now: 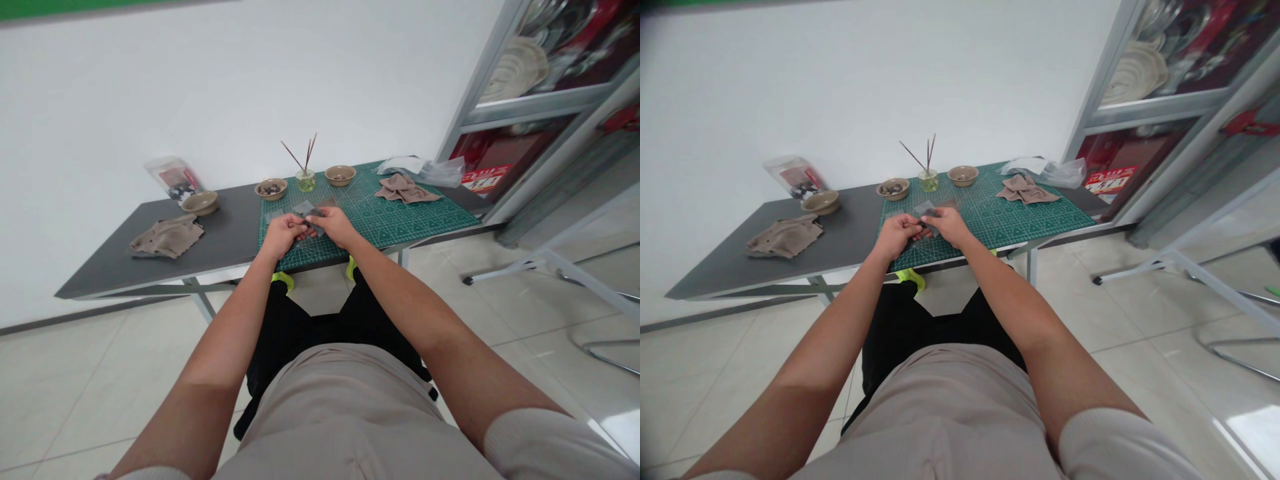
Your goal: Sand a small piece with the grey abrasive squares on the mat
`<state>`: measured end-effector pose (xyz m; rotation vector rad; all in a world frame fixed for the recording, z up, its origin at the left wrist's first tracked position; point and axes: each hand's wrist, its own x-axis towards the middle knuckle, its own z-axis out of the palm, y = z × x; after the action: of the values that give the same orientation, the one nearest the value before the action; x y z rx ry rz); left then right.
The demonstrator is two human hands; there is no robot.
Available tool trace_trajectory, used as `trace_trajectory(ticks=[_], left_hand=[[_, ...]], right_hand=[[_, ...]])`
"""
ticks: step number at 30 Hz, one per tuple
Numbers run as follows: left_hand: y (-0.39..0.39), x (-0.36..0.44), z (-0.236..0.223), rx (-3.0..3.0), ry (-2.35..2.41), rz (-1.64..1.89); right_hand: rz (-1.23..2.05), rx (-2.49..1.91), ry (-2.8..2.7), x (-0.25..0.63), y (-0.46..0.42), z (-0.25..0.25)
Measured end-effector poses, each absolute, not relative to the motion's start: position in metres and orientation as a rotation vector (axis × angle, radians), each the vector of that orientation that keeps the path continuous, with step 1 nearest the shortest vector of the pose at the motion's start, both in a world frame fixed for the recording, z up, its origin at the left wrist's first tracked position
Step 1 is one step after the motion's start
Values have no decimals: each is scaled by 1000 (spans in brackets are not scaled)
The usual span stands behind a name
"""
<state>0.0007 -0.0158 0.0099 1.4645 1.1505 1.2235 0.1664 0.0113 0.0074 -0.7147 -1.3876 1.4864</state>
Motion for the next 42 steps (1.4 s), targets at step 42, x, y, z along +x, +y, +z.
trace_trajectory(ticks=[42], left_hand=[[-17,1,13,1329,1088,1438]], right_hand=[[1496,-731,-1387,168,10,10]])
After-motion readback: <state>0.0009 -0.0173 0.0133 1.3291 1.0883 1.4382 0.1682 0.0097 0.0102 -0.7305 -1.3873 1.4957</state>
